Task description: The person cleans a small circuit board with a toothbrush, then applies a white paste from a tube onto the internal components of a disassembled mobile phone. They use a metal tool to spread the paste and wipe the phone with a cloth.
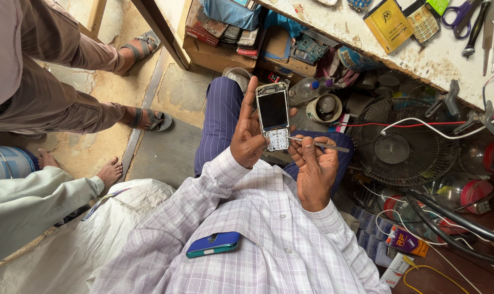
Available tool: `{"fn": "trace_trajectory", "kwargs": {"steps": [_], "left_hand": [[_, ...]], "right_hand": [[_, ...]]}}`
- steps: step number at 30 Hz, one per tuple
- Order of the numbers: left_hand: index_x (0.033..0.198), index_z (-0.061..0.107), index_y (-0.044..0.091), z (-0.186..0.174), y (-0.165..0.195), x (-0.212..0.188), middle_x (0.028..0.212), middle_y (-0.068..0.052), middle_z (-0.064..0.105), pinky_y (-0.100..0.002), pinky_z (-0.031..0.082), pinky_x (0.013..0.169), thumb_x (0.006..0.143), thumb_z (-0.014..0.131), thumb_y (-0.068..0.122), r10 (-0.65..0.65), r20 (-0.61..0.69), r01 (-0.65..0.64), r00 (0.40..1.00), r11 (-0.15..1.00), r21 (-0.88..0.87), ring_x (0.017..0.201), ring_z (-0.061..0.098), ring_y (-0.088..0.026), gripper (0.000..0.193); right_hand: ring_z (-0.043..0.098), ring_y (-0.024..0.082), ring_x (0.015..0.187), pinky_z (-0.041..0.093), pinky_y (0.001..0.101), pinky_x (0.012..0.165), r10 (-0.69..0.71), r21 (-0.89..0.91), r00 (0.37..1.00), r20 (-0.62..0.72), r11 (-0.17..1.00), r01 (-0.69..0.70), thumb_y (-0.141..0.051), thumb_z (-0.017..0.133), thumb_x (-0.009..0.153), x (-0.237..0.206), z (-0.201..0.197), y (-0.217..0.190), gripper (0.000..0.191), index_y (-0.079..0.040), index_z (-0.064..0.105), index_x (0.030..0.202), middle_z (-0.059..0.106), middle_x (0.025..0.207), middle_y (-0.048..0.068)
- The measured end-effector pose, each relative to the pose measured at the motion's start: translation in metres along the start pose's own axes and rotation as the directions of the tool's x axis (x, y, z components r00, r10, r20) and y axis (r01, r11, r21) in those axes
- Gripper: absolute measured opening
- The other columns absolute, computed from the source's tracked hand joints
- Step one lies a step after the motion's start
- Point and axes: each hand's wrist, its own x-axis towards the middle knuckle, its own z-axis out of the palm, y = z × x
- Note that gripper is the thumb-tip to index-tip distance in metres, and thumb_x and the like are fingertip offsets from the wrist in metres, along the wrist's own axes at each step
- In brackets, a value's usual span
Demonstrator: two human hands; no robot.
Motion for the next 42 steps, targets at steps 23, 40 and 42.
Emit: {"fn": "trace_trajectory", "kwargs": {"steps": [23, 40, 42], "left_hand": [[0.168, -0.005, 0.027, 0.0021, 0.0038, 0.0027, 0.161, -0.019, 0.040, -0.054, 0.054, 0.116, 0.068, 0.038, -0.020, 0.001, -0.013, 0.000, 1.000, 0.997, 0.075, 0.146, 0.051, -0.041, 0.119], [0.168, -0.005, 0.026, 0.0063, 0.0052, 0.0043, 0.162, -0.020, 0.039, -0.055, 0.055, 0.116, 0.069, 0.036, -0.021, 0.003, -0.012, -0.002, 1.000, 0.997, 0.084, 0.146, 0.051, -0.041, 0.117], [0.168, -0.005, 0.025, 0.0058, 0.0044, 0.0048, 0.162, -0.020, 0.039, -0.055, 0.055, 0.115, 0.070, 0.036, -0.021, 0.013, -0.001, -0.013, 1.000, 0.997, 0.078, 0.146, 0.051, -0.041, 0.116]], "right_hand": [[0.074, 0.027, 0.101, 0.065, 0.0401, 0.091, -0.010, -0.006, 1.000, 0.006, 1.000, 0.010, -0.015, 0.065, 0.102, 0.0018, 0.0021, -0.0013, 0.025, -0.005, 0.047, 0.116, 0.070, 0.109, 0.019], [0.074, 0.024, 0.099, 0.064, 0.0369, 0.088, 0.003, 0.016, 1.000, -0.006, 1.000, -0.003, -0.015, 0.065, 0.102, 0.0032, 0.0020, -0.0016, 0.024, -0.006, 0.047, 0.116, 0.071, 0.109, 0.018], [0.074, 0.025, 0.100, 0.065, 0.0370, 0.088, -0.002, -0.011, 1.000, -0.007, 1.000, 0.002, -0.015, 0.065, 0.103, 0.0038, 0.0023, -0.0026, 0.024, -0.005, 0.048, 0.116, 0.071, 0.109, 0.019]]}}
